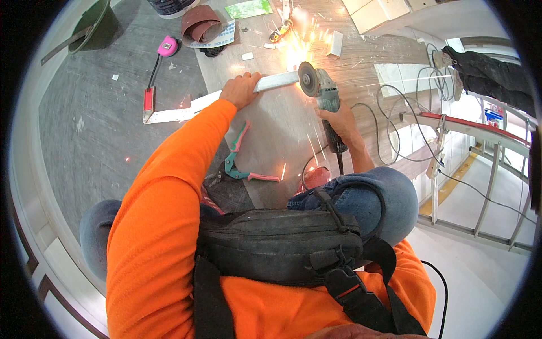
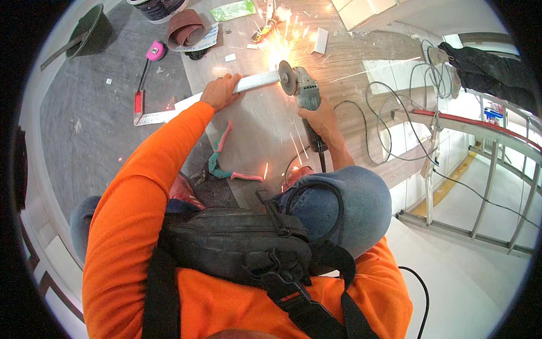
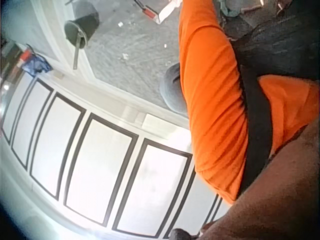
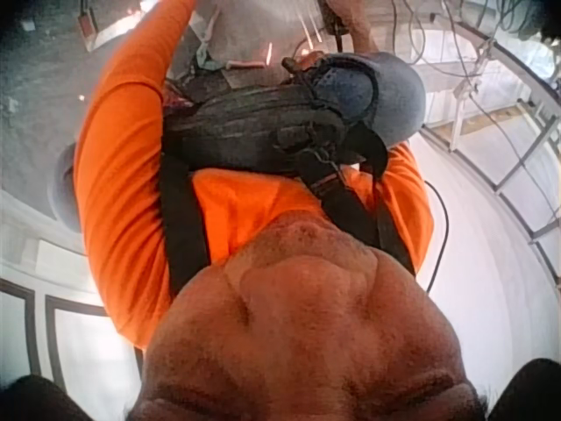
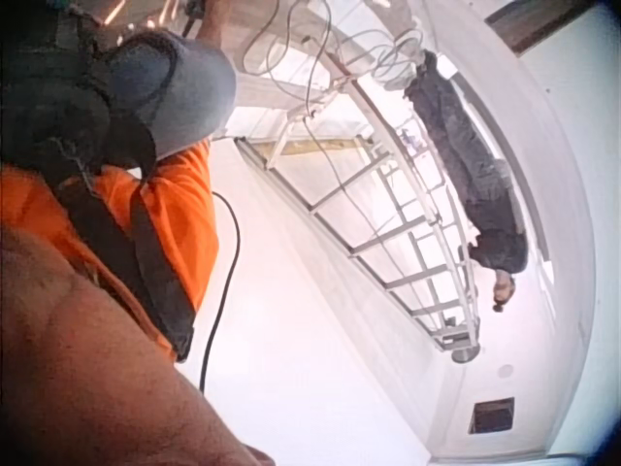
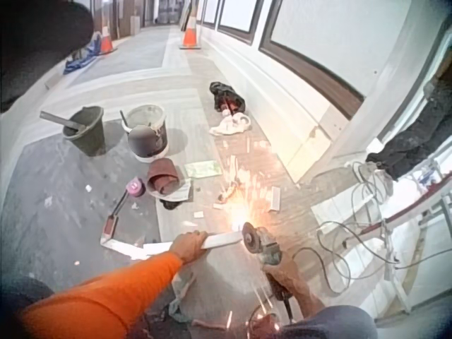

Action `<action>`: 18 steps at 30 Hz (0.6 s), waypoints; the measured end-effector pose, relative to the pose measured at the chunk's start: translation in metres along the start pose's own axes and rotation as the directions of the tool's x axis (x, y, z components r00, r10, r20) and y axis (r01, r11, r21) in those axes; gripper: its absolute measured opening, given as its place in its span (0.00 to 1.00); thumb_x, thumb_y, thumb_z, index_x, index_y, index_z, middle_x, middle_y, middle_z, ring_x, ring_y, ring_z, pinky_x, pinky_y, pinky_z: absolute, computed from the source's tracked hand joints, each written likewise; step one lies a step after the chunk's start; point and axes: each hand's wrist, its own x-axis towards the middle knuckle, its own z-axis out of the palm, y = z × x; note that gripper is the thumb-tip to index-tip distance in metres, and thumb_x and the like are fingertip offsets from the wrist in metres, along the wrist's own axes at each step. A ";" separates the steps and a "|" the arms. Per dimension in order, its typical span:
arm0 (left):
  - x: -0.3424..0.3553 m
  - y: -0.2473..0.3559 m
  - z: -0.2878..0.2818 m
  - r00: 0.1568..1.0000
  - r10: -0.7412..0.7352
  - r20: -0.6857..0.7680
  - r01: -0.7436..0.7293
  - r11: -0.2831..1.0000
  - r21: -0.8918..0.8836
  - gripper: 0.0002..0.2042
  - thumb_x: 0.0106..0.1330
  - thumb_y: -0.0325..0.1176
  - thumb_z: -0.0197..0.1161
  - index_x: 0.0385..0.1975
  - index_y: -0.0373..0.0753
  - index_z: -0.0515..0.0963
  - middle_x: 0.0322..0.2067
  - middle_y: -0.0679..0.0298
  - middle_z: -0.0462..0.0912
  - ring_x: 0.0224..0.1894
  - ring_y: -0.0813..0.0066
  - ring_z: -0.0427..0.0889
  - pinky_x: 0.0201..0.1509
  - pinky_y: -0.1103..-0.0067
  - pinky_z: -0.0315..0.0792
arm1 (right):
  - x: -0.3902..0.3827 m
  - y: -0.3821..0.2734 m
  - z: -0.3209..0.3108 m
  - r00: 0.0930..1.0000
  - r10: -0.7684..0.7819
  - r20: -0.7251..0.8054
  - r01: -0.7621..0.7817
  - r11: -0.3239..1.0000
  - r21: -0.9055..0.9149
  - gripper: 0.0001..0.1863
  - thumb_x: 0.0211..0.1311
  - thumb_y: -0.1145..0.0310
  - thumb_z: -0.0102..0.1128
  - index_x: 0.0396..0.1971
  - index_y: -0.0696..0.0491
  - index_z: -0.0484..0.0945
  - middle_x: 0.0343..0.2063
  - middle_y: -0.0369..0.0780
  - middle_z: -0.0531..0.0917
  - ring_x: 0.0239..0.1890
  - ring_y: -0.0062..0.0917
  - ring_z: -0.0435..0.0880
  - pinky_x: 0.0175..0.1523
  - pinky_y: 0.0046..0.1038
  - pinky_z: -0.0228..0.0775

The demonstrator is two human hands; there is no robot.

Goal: The person uses shears to cut a metal trim piece and then uses an angle grinder to smooth or cut the same piece while it is held against the floor.

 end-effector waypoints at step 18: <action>-0.001 -0.002 0.004 0.999 0.002 -0.034 -0.002 1.000 0.011 0.25 0.61 0.40 0.71 0.56 0.44 0.69 0.48 0.52 0.81 0.49 0.50 0.84 0.51 0.60 0.79 | 0.006 -0.004 0.001 0.999 0.014 0.044 -0.015 1.000 0.022 0.33 0.46 0.57 0.74 0.51 0.61 0.78 0.41 0.48 0.86 0.44 0.34 0.86 0.52 0.33 0.75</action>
